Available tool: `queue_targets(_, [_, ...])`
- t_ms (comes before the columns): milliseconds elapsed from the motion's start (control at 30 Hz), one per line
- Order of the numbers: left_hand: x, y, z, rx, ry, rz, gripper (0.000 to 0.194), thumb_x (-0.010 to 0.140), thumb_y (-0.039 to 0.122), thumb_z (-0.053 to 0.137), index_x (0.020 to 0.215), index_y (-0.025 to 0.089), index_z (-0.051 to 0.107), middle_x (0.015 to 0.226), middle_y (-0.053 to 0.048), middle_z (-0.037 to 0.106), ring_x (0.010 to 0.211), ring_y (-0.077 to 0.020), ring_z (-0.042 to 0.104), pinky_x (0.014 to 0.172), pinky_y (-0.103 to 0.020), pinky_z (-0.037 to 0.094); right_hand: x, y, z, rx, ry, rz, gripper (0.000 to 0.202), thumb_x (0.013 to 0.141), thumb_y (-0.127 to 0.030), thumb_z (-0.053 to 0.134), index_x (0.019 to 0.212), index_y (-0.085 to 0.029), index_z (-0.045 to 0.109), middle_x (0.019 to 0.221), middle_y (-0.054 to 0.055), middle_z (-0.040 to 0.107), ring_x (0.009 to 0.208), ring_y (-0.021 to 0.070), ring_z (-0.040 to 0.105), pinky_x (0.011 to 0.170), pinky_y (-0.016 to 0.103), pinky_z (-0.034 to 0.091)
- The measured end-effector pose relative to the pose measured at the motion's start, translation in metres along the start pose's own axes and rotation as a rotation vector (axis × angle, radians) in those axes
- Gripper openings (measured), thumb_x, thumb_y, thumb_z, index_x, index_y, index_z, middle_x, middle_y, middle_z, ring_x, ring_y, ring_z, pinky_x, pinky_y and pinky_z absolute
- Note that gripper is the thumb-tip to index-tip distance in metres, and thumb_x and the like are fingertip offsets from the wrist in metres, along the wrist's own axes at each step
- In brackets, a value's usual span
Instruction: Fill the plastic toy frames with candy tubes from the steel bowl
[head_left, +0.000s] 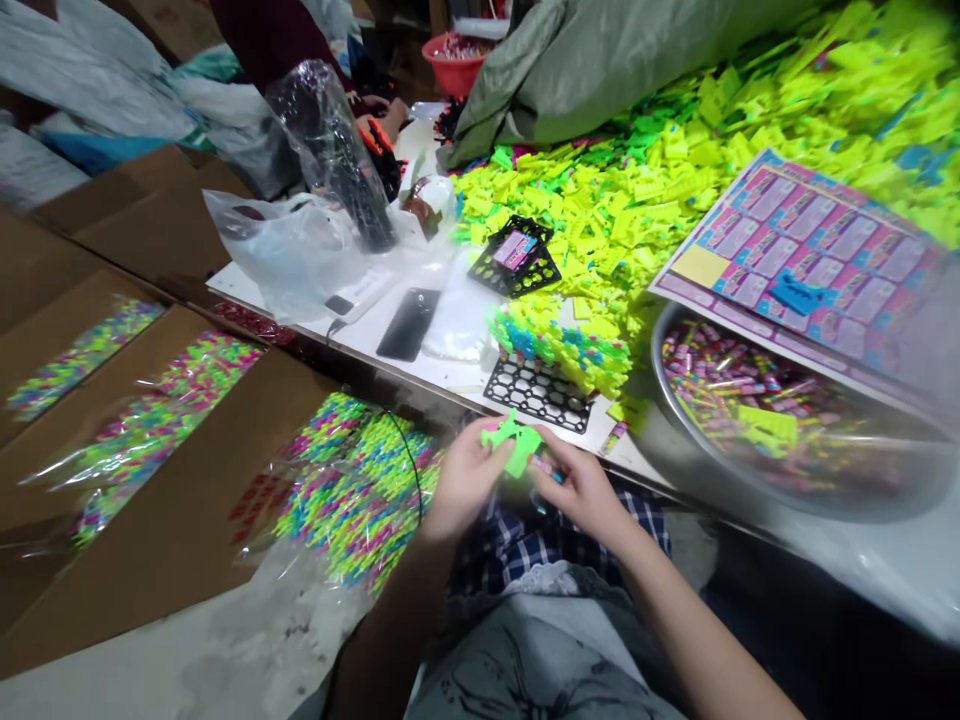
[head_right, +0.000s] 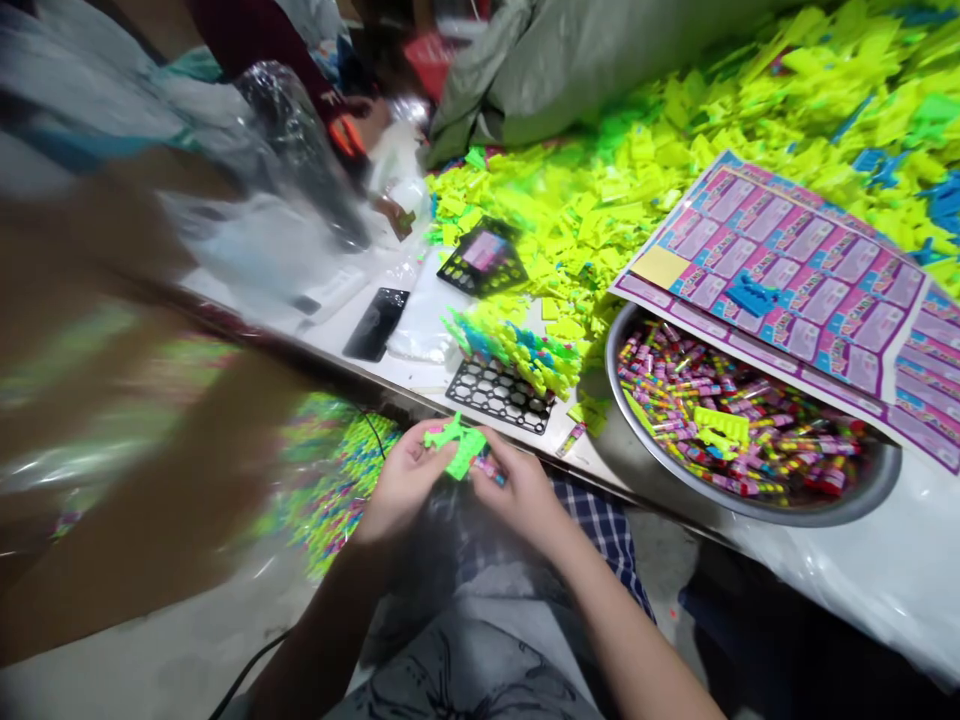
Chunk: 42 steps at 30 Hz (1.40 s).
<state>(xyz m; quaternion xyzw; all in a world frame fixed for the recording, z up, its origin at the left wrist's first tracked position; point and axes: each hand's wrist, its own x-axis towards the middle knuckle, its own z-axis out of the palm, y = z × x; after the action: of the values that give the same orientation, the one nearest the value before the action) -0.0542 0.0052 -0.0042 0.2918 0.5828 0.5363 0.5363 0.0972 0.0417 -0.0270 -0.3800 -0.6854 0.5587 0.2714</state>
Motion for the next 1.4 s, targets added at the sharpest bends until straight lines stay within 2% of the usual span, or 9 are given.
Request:
queue_targets(100, [0.007,0.0,-0.004,0.002,-0.018,0.002,0.033,0.07,0.025,0.066,0.1,0.015,0.056,0.097,-0.005,0.065,0.085,-0.0144,0.061,0.075,-0.023,0.049,0.004,0.004,0.003,0.076,0.008,0.068,0.051,0.081,-0.031,0.053,0.129,-0.017,0.044,0.08,0.001,0.055,0.068,0.0129,0.047,0.068,0.024,0.042])
queue_targets(333, [0.024,-0.007,-0.018,0.04,0.046,-0.057,0.035,0.069,0.028,0.066,0.101,0.015,0.057,0.094,-0.005,0.065,0.081,-0.0143,0.062,0.073,-0.023,0.048,0.011,0.008,0.002,0.353,-0.09,0.16,0.073,0.086,-0.03,0.049,0.142,-0.02,0.003,0.082,0.0,0.058,0.079,0.0128,0.054,0.078,0.027,0.041])
queue_targets(567, [0.035,-0.017,-0.033,0.172,0.061,-0.13,0.03,0.069,0.034,0.063,0.092,0.015,0.059,0.082,-0.004,0.066,0.074,-0.0151,0.061,0.067,-0.024,0.047,0.022,0.017,0.018,0.212,-0.057,0.183,0.068,0.087,-0.028,0.045,0.142,-0.02,0.006,0.087,0.002,0.06,0.08,0.0138,0.054,0.08,0.029,0.04])
queue_targets(700, [0.033,-0.004,-0.036,0.029,0.04,-0.141,0.035,0.067,0.034,0.065,0.095,0.014,0.058,0.082,-0.005,0.065,0.069,-0.0142,0.059,0.063,-0.024,0.047,0.024,0.017,0.035,0.499,-0.022,0.297,0.075,0.084,-0.034,0.052,0.142,-0.023,0.006,0.081,0.0,0.06,0.071,0.0127,0.054,0.069,0.025,0.042])
queue_targets(833, [0.024,-0.001,-0.032,-0.095,-0.027,-0.083,0.049,0.071,0.037,0.061,0.112,0.013,0.052,0.081,-0.005,0.062,0.062,-0.0114,0.057,0.057,-0.022,0.045,0.022,0.012,0.045,0.807,-0.079,0.378,0.068,0.083,-0.046,0.05,0.139,-0.022,0.017,0.071,-0.001,0.058,0.046,0.0079,0.037,0.049,0.021,0.035])
queue_targets(967, [0.012,-0.019,-0.022,0.032,0.038,-0.076,0.032,0.072,0.03,0.059,0.1,0.015,0.058,0.079,-0.002,0.061,0.067,-0.0113,0.058,0.062,-0.022,0.046,0.019,0.013,0.048,1.019,-0.033,0.385,0.047,0.079,-0.053,0.053,0.115,-0.024,0.046,0.06,-0.004,0.048,0.043,0.0073,0.035,0.047,0.02,0.033])
queue_targets(1133, [0.0,-0.029,-0.005,0.2,0.025,0.064,0.017,0.074,0.024,0.055,0.086,0.017,0.065,0.092,-0.005,0.061,0.087,-0.016,0.058,0.079,-0.025,0.045,0.013,0.02,0.051,0.987,0.014,0.437,0.038,0.075,-0.059,0.054,0.093,-0.025,0.052,0.054,-0.005,0.042,0.04,0.0085,0.035,0.041,0.02,0.032])
queue_targets(1233, [-0.005,-0.026,0.005,0.207,0.031,0.092,0.018,0.072,0.026,0.059,0.086,0.017,0.065,0.092,-0.005,0.061,0.087,-0.0157,0.058,0.079,-0.024,0.045,0.01,0.021,0.053,0.952,0.019,0.424,0.043,0.073,-0.061,0.055,0.097,-0.026,0.053,0.055,-0.005,0.044,0.038,0.0082,0.034,0.039,0.021,0.032])
queue_targets(1400, [-0.007,-0.024,0.012,0.118,0.019,-0.078,0.024,0.072,0.034,0.062,0.087,0.016,0.061,0.074,-0.001,0.063,0.064,-0.0121,0.059,0.058,-0.022,0.046,0.004,0.03,0.049,0.847,-0.016,0.355,0.06,0.079,-0.059,0.049,0.126,-0.023,0.039,0.061,-0.002,0.054,0.042,0.0096,0.045,0.042,0.022,0.037])
